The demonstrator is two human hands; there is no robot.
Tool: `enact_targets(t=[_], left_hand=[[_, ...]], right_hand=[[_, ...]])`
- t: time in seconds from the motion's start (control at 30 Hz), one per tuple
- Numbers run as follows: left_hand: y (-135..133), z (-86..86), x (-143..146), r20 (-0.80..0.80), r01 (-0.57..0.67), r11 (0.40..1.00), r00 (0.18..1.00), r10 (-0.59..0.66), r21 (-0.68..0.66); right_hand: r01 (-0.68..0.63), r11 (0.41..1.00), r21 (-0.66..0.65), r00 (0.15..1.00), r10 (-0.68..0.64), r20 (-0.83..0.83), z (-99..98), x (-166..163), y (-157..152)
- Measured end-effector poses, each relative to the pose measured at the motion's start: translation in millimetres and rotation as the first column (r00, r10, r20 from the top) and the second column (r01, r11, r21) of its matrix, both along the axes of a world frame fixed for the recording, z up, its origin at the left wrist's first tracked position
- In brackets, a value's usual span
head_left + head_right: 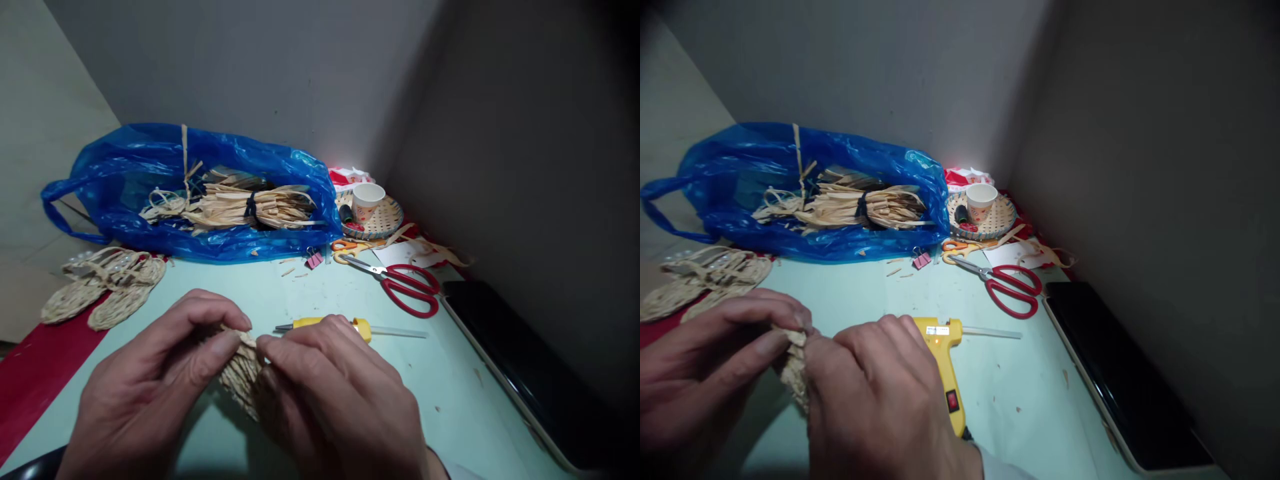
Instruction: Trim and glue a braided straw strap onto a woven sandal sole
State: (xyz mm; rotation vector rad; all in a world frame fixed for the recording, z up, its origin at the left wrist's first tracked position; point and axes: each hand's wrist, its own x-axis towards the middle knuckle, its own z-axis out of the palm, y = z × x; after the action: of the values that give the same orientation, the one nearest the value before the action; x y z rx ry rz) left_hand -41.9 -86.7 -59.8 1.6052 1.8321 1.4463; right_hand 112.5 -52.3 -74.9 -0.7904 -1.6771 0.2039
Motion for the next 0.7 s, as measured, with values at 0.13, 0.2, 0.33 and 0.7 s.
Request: enact_targets(t=[0.13, 0.2, 0.33, 0.7], left_hand=[[0.3, 1.0, 3.6, 0.063, -0.009, 0.999, 0.998, 0.012, -0.046], [0.3, 2.7, 5.8, 0.086, -0.031, 0.996, 0.996, 0.039, -0.084], [-0.5, 7.2, 8.9, 0.102, -0.075, 0.988, 0.991, 0.089, -0.134], [2.1, 1.8, -3.0, 0.277, 0.062, 0.957, 0.961, 0.020, -0.284]], right_hand=[[0.140, 0.986, 0.092, 0.990, -0.142, 0.017, -0.8, -8.1, -2.3], [0.181, 0.976, 0.122, 0.981, -0.189, 0.053, -2.9, -12.3, -2.3], [0.193, 0.969, 0.157, 0.977, -0.204, 0.062, -5.5, -15.0, -0.3], [-0.130, 0.988, 0.079, 0.941, 0.098, 0.324, -2.5, 16.6, 0.4]])
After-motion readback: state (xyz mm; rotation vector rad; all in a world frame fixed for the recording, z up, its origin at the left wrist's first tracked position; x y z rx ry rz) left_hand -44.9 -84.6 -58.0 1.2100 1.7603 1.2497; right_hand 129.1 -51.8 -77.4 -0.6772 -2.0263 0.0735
